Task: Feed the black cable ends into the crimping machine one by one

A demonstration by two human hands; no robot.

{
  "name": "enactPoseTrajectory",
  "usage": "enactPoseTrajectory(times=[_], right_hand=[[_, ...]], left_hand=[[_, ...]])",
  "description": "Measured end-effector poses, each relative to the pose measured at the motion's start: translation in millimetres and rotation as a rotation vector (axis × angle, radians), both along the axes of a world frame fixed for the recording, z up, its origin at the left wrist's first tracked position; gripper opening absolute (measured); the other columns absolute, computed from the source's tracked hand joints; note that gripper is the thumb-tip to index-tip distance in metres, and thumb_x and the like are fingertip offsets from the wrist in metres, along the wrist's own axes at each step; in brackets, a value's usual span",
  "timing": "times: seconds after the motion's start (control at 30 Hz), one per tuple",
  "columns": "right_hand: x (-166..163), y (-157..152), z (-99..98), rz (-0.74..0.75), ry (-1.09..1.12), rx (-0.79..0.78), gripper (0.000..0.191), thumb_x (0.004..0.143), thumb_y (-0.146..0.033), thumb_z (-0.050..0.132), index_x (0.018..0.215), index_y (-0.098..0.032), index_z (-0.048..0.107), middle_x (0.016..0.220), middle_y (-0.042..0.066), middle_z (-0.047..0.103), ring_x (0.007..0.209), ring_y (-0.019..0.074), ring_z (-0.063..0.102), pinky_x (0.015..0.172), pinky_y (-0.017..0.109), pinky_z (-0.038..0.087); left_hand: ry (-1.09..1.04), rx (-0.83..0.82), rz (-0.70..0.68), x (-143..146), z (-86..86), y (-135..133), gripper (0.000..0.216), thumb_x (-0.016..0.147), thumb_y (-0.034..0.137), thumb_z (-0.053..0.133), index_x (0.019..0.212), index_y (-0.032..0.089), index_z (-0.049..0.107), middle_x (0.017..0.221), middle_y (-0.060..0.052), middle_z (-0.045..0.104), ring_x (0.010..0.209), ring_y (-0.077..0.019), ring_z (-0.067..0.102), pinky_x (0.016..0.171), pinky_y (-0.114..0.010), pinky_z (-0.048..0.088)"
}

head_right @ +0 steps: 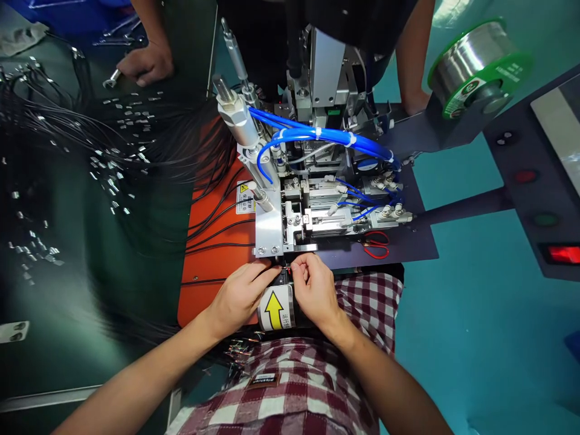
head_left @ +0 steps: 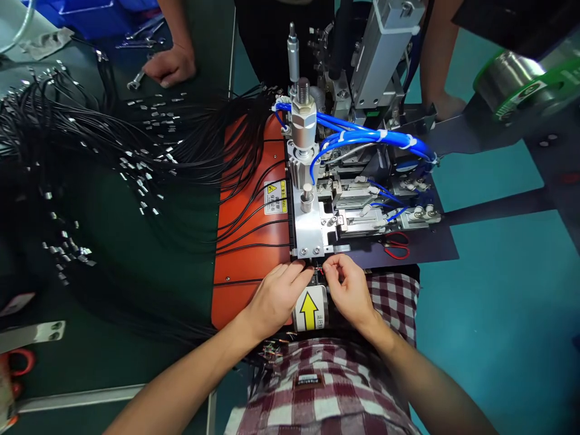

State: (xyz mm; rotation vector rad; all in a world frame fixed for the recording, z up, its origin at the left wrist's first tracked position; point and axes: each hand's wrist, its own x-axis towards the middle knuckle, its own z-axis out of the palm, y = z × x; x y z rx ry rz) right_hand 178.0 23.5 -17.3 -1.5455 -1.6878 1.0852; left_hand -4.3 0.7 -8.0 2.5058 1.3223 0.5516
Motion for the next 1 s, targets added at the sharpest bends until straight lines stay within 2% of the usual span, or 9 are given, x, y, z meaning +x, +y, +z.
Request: enactPoseTrajectory(times=[0.2, 0.27, 0.37, 0.47, 0.73, 0.83, 1.0], right_hand=[[7, 3, -9.2, -0.099, 0.303, -0.444, 0.022, 0.084, -0.038, 0.054, 0.078, -0.017, 0.055, 0.059, -0.003, 0.049, 0.044, 0.0098, 0.038, 0.040, 0.023, 0.031], [10, 3, -3.6, -0.116, 0.280, -0.373, 0.023, 0.084, -0.039, 0.056, 0.081, -0.016, 0.058, 0.060, -0.003, 0.050, 0.045, 0.0100, 0.039, 0.041, 0.023, 0.031], [8, 2, 9.2, -0.064, 0.122, -0.105, 0.017, 0.087, -0.033, 0.055, 0.091, -0.018, 0.064, 0.073, 0.002, 0.060, 0.058, 0.0132, 0.050, 0.054, 0.025, 0.040], [0, 4, 16.5, 0.004, -0.026, 0.007, 0.012, 0.087, -0.028, 0.055, 0.084, -0.019, 0.063, 0.068, 0.001, 0.059, 0.060, 0.0142, 0.052, 0.056, 0.025, 0.041], [-14, 2, 10.6, -0.042, -0.112, 0.026, 0.011, 0.084, -0.023, 0.053, 0.074, -0.020, 0.055, 0.059, -0.003, 0.050, 0.054, 0.0123, 0.047, 0.052, 0.023, 0.037], [-13, 1, 8.3, -0.035, -0.050, 0.040, 0.011, 0.084, -0.023, 0.052, 0.073, -0.019, 0.053, 0.061, -0.003, 0.049, 0.054, 0.0114, 0.046, 0.053, 0.022, 0.037], [-7, 0, 5.4, -0.066, 0.081, -0.030, 0.016, 0.089, -0.029, 0.049, 0.082, -0.018, 0.058, 0.059, -0.004, 0.049, 0.051, 0.0103, 0.045, 0.049, 0.021, 0.036]], left_hand=[[0.005, -0.008, 0.016, 1, -0.2, 1, 0.031, 0.087, 0.013, 0.045, 0.116, 0.011, 0.057, 0.099, -0.014, 0.061, 0.086, -0.0237, 0.059, 0.074, -0.037, 0.054], [0.002, -0.012, 0.016, 1, -0.2, 0, 0.031, 0.088, 0.014, 0.045, 0.116, 0.011, 0.057, 0.099, -0.014, 0.062, 0.085, -0.0235, 0.059, 0.074, -0.037, 0.054], [-0.008, 0.001, 0.018, 1, 0.5, 1, 0.031, 0.089, 0.015, 0.043, 0.116, 0.011, 0.057, 0.100, -0.014, 0.062, 0.086, -0.0234, 0.059, 0.075, -0.037, 0.054], [-0.014, 0.023, 0.026, 2, 1.8, 2, 0.030, 0.091, 0.015, 0.041, 0.115, 0.011, 0.058, 0.095, -0.013, 0.062, 0.083, -0.0224, 0.060, 0.074, -0.036, 0.054], [-0.007, 0.015, 0.033, 2, 2.6, 1, 0.030, 0.091, 0.016, 0.042, 0.115, 0.013, 0.059, 0.100, -0.014, 0.063, 0.087, -0.0224, 0.061, 0.076, -0.036, 0.054], [-0.006, 0.028, 0.035, 2, 2.8, 2, 0.029, 0.091, 0.015, 0.041, 0.113, 0.012, 0.060, 0.099, -0.014, 0.063, 0.086, -0.0221, 0.061, 0.075, -0.036, 0.054], [-0.019, 0.055, 0.036, 3, 2.8, 3, 0.028, 0.091, 0.014, 0.040, 0.110, 0.012, 0.062, 0.097, -0.014, 0.063, 0.085, -0.0215, 0.061, 0.075, -0.036, 0.054]])
